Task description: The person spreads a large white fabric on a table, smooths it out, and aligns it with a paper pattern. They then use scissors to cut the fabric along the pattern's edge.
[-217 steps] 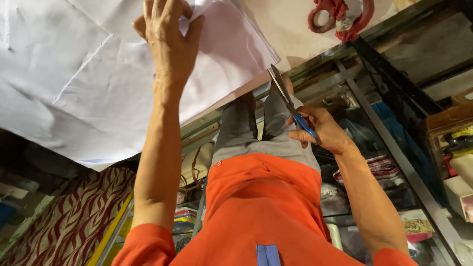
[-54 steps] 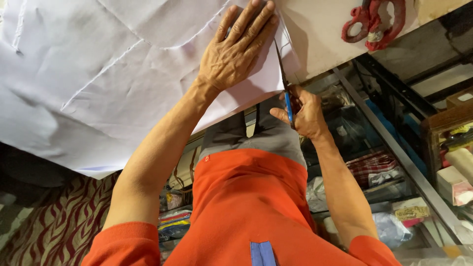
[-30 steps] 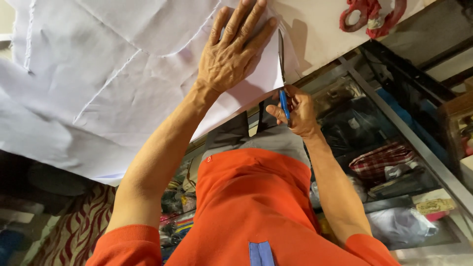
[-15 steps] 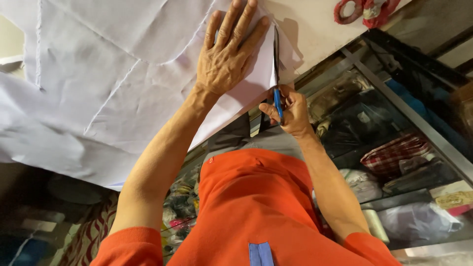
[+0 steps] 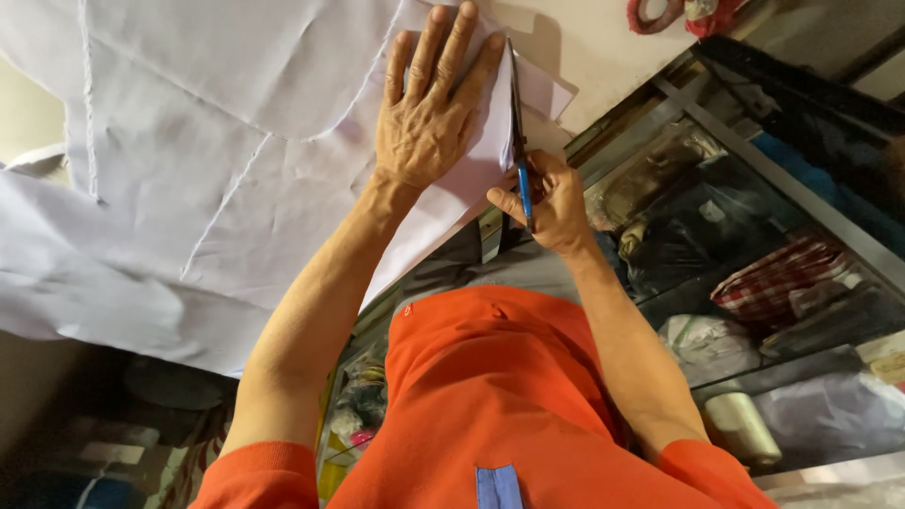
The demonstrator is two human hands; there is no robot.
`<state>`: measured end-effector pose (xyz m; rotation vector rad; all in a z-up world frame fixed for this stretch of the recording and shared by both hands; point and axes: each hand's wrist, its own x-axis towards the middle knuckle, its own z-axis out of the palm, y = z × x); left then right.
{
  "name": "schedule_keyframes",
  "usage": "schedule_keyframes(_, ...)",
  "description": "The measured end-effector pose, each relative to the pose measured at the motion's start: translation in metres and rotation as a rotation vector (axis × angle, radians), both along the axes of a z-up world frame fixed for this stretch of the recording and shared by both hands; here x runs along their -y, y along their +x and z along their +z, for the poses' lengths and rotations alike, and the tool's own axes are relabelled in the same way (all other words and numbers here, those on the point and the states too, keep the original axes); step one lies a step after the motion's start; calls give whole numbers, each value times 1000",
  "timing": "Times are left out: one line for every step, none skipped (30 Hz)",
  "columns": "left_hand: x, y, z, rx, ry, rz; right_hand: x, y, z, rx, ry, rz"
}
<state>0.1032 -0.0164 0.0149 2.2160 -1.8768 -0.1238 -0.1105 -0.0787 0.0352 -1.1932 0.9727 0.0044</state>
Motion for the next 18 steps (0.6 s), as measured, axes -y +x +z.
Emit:
schedule_keyframes(0,0,-1,-1,-8,-2,-3,-1,-4,34,-69,6)
schedule_keyframes(-1,-1,-2,-1,-8,-8,-9,0,-5,34,-69,1)
schedule_keyframes(-1,-1,-2,0,-9,-1,-14,2,-6,31,-14,-64)
schedule_keyframes(-1,-1,-3,3,-10,7,-19,3,-7,30,41,-129)
schedule_keyframes(0,-1,-1,5,-11,3,-23,6,-8,32,40,-133)
schedule_keyframes(0,-1,1,-6,7,3,-27,9,-8,26,11,-162)
schedule_keyframes(0,-1,4,-17,25,3,-32,11,-9,19,-18,-191)
schedule_keyframes(0,-1,4,-17,25,-2,-37,14,-8,19,-18,-196)
schedule_keyframes(-1,-1,4,-32,66,-5,-42,17,-8,25,11,-254)
schedule_keyframes(-2,0,4,-47,108,-6,-46,20,-8,31,40,-311)
schedule_keyframes(-3,0,4,-46,108,-10,-48,25,-4,31,40,-315)
schedule_keyframes(-3,-1,4,-48,116,-5,-49,30,-1,40,48,-319)
schedule_keyframes(-3,-1,4,-50,124,-1,-51,35,3,48,55,-322)
schedule_keyframes(-3,-1,5,-49,123,-5,-52,39,5,49,54,-327)
schedule_keyframes(-3,-1,5,-47,138,-4,-54,42,7,1,39,-333)
schedule_keyframes(-3,-1,6,-45,152,-3,-55,45,9,-49,23,-339)
schedule_keyframes(-3,-1,7,-45,151,-8,-61,47,6,-49,22,-344)
schedule_keyframes(-3,-2,8,-43,158,2,-66,49,3,-12,49,-418)
